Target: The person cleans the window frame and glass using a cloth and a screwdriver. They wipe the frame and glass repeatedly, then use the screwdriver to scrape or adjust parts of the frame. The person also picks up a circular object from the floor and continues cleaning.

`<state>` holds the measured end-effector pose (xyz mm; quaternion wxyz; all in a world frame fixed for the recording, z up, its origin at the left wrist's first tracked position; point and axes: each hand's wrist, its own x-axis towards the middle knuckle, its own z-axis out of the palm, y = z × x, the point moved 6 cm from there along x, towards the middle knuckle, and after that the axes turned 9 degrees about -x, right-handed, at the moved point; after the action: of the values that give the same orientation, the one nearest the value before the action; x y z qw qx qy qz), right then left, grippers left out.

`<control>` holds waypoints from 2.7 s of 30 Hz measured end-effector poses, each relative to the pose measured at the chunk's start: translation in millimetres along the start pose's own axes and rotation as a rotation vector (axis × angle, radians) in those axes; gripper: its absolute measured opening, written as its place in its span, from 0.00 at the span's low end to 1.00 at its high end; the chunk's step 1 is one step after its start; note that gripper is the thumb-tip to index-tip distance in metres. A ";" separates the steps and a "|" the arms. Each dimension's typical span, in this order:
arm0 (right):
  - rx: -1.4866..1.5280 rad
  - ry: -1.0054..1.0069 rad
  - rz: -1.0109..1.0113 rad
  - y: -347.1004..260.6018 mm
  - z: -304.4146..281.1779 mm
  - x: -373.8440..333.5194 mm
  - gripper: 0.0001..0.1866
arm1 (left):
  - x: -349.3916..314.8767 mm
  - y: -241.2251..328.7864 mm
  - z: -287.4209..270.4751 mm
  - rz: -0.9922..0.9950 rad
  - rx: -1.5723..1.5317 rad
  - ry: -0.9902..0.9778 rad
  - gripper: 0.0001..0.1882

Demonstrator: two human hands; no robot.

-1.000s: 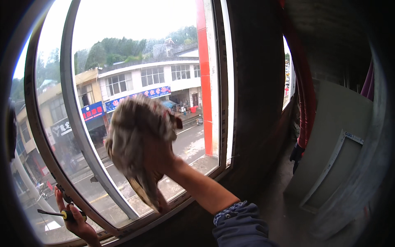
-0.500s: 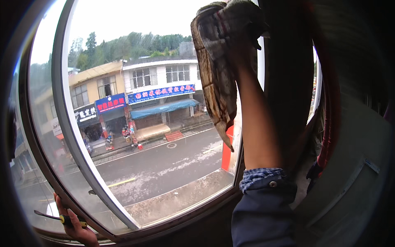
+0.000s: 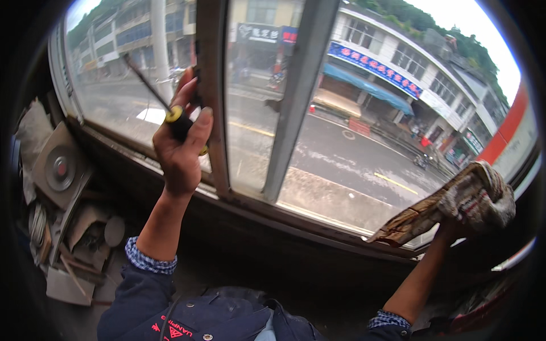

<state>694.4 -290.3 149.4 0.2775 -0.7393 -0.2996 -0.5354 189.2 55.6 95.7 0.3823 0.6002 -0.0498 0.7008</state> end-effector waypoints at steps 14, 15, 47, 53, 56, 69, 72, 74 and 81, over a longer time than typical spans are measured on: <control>0.679 -0.415 0.019 -214.0 -52.7 -227.2 0.31 | -285.5 68.4 -108.0 -1.029 0.148 0.097 0.13; 0.785 -0.522 0.071 -239.7 -60.1 -252.9 0.30 | -309.1 79.3 -112.0 -1.080 0.075 0.152 0.14; 1.259 -2.626 -0.917 -859.1 -213.1 -691.6 0.14 | -511.6 399.0 -432.2 -1.040 0.815 1.299 0.33; 0.909 -2.604 -0.504 -948.5 -51.9 -868.8 0.02 | -527.1 360.7 -410.2 -1.185 0.862 1.548 0.34; 0.813 -2.560 -0.232 -1001.1 30.7 -935.7 0.10 | -507.5 340.8 -404.7 -1.307 0.647 1.637 0.35; 1.001 -2.725 0.522 -1165.1 114.1 -1036.3 0.56 | -556.4 256.9 -391.9 -1.569 0.286 1.703 0.38; 1.034 -2.745 0.511 -1166.6 107.1 -1050.4 0.55 | -556.9 255.4 -403.5 -1.625 0.290 1.698 0.38; 1.067 -2.799 0.607 -1168.5 109.7 -1065.9 0.53 | -556.4 260.4 -414.4 -1.609 0.305 1.734 0.38; 1.300 -2.839 0.744 -1175.1 111.7 -1101.3 0.51 | -553.4 266.7 -428.2 -1.619 0.304 1.757 0.36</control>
<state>-377.8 414.0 -830.8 -0.1490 0.4050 0.2806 -0.8573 -320.7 -168.8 -404.7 0.5400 -0.1858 0.7017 0.4259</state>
